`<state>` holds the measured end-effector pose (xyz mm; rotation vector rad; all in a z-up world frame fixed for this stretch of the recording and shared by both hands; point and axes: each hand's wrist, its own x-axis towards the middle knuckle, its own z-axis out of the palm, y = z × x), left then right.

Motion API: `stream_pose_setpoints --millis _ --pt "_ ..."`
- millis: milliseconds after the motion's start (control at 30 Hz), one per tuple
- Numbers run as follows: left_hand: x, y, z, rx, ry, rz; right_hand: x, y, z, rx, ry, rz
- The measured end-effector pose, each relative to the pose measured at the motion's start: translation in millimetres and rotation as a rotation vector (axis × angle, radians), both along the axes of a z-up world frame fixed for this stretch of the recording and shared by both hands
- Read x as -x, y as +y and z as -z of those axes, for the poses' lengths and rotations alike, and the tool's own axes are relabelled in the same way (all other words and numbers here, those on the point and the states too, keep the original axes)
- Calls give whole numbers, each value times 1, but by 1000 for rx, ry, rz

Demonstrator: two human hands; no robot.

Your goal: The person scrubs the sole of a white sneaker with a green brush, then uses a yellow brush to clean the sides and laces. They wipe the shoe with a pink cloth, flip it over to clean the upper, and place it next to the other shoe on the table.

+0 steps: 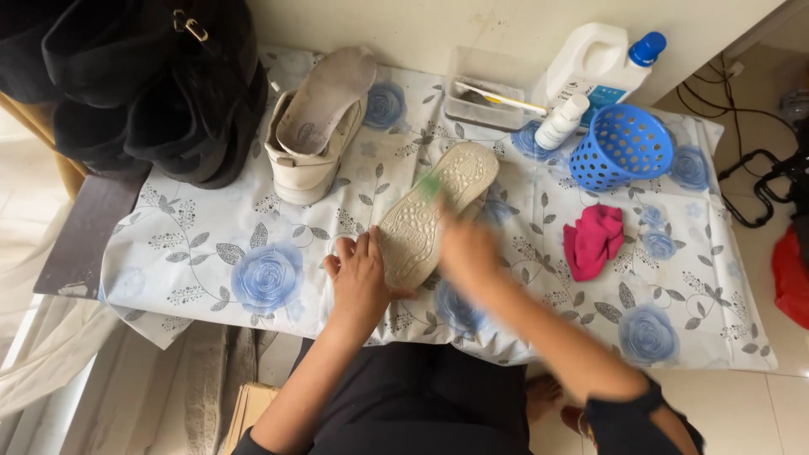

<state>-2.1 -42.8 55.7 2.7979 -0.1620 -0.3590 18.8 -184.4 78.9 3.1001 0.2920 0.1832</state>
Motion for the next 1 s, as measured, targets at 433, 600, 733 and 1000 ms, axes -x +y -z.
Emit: stream_pose_setpoints --millis 433,600,733,1000 --pt "-4 0 24 -17 -6 -2 56 -13 66 66 -273 -286" --pt "0 0 18 -71 -35 36 -24 -94 65 -8 -179 137" --pt "-2 0 15 -51 -50 31 26 -36 47 94 8 142" --pt "-2 2 12 -95 -63 58 -54 -104 70 138 -142 150"
